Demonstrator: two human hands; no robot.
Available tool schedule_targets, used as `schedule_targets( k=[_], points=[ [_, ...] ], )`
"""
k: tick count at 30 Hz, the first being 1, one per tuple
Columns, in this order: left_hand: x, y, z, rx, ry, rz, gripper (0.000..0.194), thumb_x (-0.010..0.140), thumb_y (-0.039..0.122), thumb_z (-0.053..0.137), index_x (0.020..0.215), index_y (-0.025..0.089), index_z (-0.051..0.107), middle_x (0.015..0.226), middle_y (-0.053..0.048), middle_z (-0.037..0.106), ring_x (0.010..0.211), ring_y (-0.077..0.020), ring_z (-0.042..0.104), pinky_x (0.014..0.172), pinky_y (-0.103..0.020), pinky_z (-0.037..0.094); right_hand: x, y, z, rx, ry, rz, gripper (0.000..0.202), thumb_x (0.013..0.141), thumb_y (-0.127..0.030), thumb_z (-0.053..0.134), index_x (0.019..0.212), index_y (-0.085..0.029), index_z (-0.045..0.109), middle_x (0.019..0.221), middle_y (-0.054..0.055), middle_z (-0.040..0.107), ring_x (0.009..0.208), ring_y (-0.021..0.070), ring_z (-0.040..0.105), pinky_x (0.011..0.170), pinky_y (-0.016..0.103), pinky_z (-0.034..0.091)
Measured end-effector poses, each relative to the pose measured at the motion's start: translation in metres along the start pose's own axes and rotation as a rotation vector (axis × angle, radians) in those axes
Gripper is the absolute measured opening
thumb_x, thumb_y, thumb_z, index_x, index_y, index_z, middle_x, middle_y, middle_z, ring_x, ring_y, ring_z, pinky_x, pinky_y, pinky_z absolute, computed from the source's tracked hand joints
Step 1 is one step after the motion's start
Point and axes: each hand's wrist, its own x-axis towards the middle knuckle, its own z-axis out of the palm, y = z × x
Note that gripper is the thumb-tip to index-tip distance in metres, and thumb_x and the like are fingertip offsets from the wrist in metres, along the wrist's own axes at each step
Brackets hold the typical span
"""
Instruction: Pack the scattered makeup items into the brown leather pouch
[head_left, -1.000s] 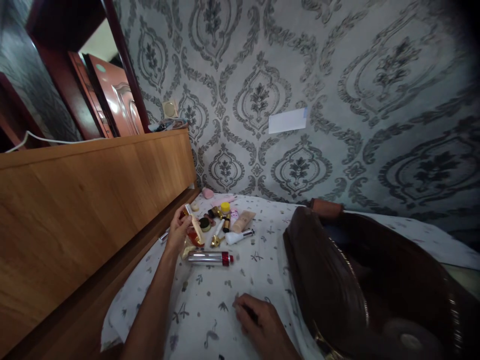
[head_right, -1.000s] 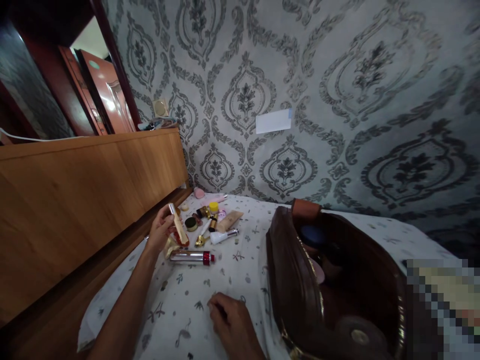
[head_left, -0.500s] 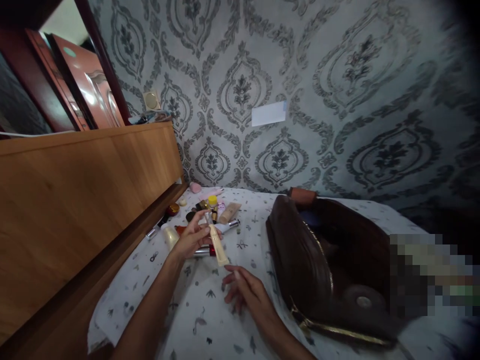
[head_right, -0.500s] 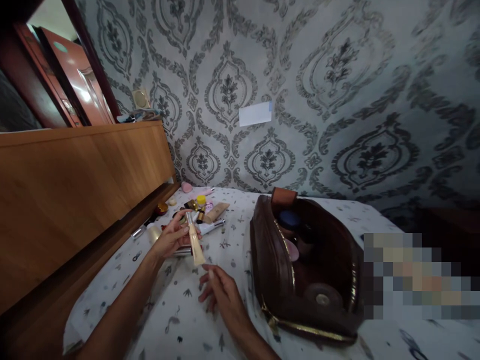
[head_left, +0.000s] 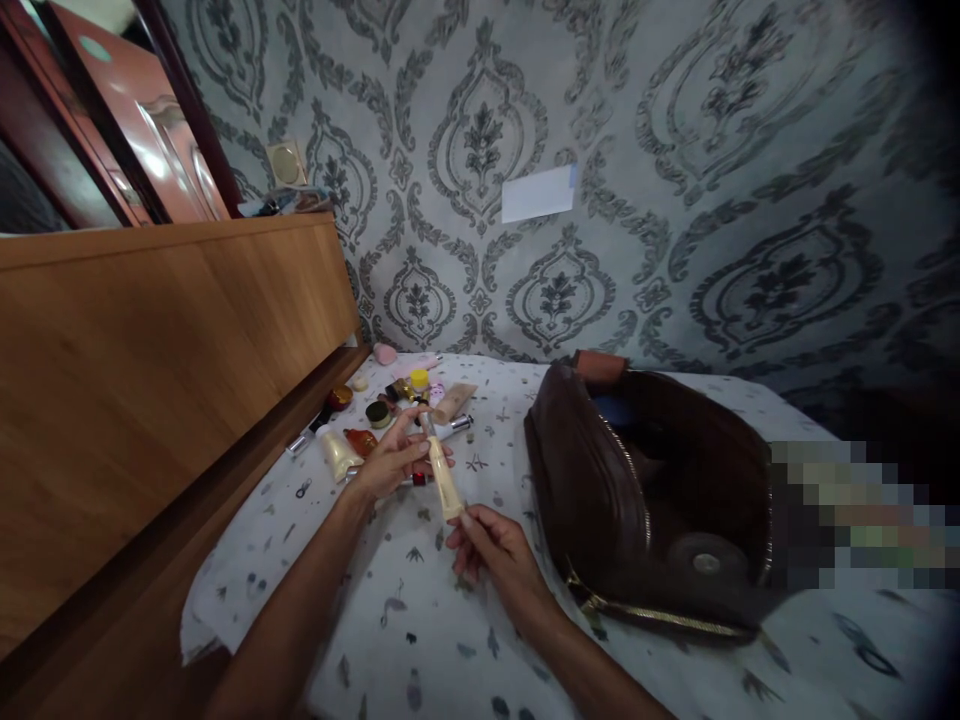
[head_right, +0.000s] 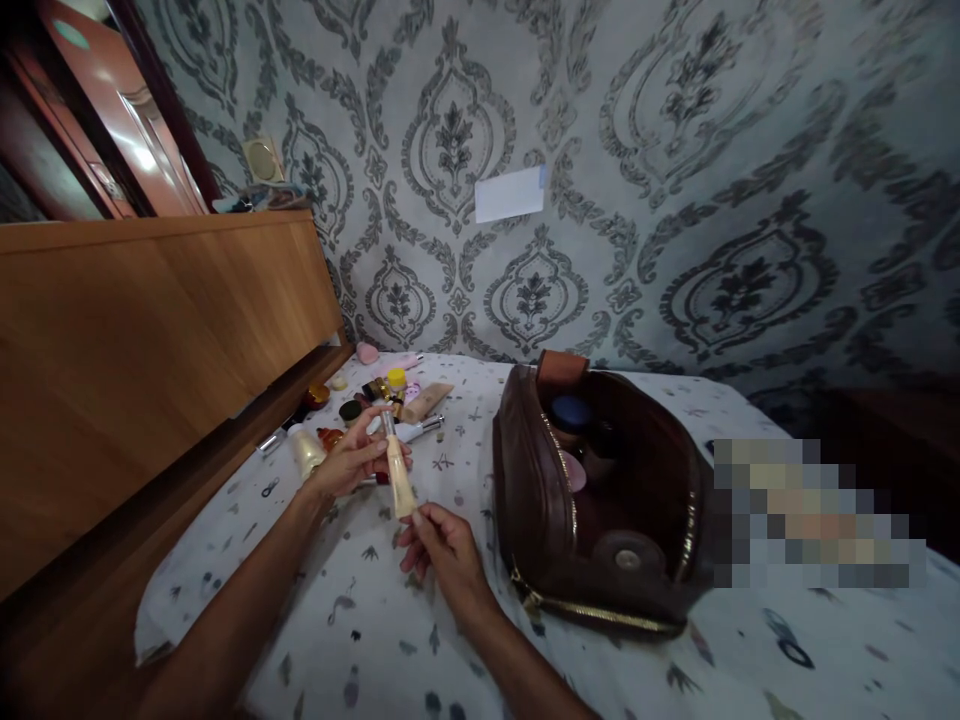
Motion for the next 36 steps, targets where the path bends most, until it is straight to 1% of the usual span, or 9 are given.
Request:
schedule_targets(
  k=[7,12,14,16,19,23,26,31,36],
  points=[
    [-0.001,-0.001,0.001,-0.008,0.015,-0.006,0.072,0.079,0.033,0.074,0.138,0.029,0.034,0.094,-0.006,0.070,0.088,-0.0236,0.071,0.069,-0.029,0.057,0.002,0.004,-0.001,-0.005,0.005,-0.028,0.050,0.070,-0.064,0.068,0.076,-0.014,0.061,0.067,0.002,0.063,0.046,0.0091,0.054,0.043,0.020,0.038],
    [0.003,-0.005,0.001,-0.007,0.051,0.036,0.062,0.074,0.032,0.077,0.125,0.027,0.042,0.103,-0.005,0.064,0.079,-0.0198,0.071,0.066,-0.029,0.059,-0.002,0.005,0.001,-0.032,0.175,-0.124,0.054,0.072,-0.056,0.071,0.106,-0.017,0.058,0.082,0.003,0.064,0.060,0.0147,0.062,0.044,0.021,0.041],
    [0.006,-0.008,0.000,0.009,0.106,0.068,0.057,0.072,0.032,0.078,0.117,0.025,0.043,0.097,-0.002,0.062,0.074,-0.0177,0.070,0.061,-0.028,0.059,-0.003,0.007,0.001,-0.058,0.207,-0.141,0.054,0.074,-0.055,0.069,0.111,-0.016,0.059,0.086,0.006,0.065,0.065,0.0161,0.063,0.048,0.023,0.045],
    [0.008,-0.011,-0.001,0.028,0.181,0.088,0.055,0.069,0.032,0.080,0.109,0.024,0.042,0.088,0.003,0.059,0.066,-0.0144,0.068,0.054,-0.025,0.058,-0.003,0.008,0.000,-0.076,0.192,-0.148,0.053,0.076,-0.054,0.067,0.112,-0.016,0.062,0.087,0.008,0.067,0.068,0.0170,0.063,0.051,0.024,0.047],
    [0.010,-0.014,0.000,0.057,0.252,0.076,0.060,0.063,0.035,0.083,0.103,0.024,0.040,0.079,0.007,0.056,0.056,-0.0103,0.063,0.046,-0.022,0.056,0.000,0.010,-0.001,-0.074,0.165,-0.141,0.051,0.074,-0.054,0.070,0.105,-0.014,0.065,0.084,0.008,0.068,0.065,0.0164,0.062,0.048,0.023,0.045],
    [0.010,-0.013,0.004,0.111,0.247,0.054,0.065,0.061,0.039,0.084,0.108,0.024,0.041,0.077,0.006,0.058,0.054,-0.0097,0.061,0.046,-0.021,0.055,0.003,0.009,-0.002,-0.058,0.195,-0.111,0.052,0.069,-0.063,0.070,0.082,-0.013,0.068,0.069,0.006,0.067,0.052,0.0129,0.056,0.043,0.021,0.039],
    [0.008,-0.009,0.007,0.143,0.218,0.038,0.063,0.065,0.043,0.081,0.113,0.021,0.046,0.078,0.002,0.062,0.055,-0.0107,0.062,0.047,-0.022,0.055,0.003,0.006,-0.002,-0.023,0.221,-0.086,0.055,0.064,-0.068,0.070,0.069,-0.013,0.064,0.063,0.005,0.065,0.050,0.0125,0.055,0.042,0.021,0.038],
    [0.006,-0.007,0.008,0.084,0.202,0.038,0.051,0.077,0.055,0.067,0.108,0.017,0.053,0.079,-0.001,0.063,0.057,-0.0122,0.063,0.048,-0.023,0.055,0.004,0.003,-0.001,0.028,0.234,-0.066,0.057,0.060,-0.069,0.073,0.070,-0.014,0.064,0.064,0.004,0.065,0.049,0.0124,0.056,0.042,0.020,0.037],
    [0.007,-0.007,0.008,0.037,0.215,0.041,0.052,0.076,0.055,0.068,0.109,0.020,0.048,0.077,0.000,0.064,0.056,-0.0134,0.065,0.048,-0.025,0.056,0.004,0.002,0.000,0.036,0.230,-0.061,0.058,0.058,-0.070,0.073,0.069,-0.013,0.064,0.064,0.003,0.064,0.049,0.0121,0.056,0.042,0.020,0.037]
  ],
)
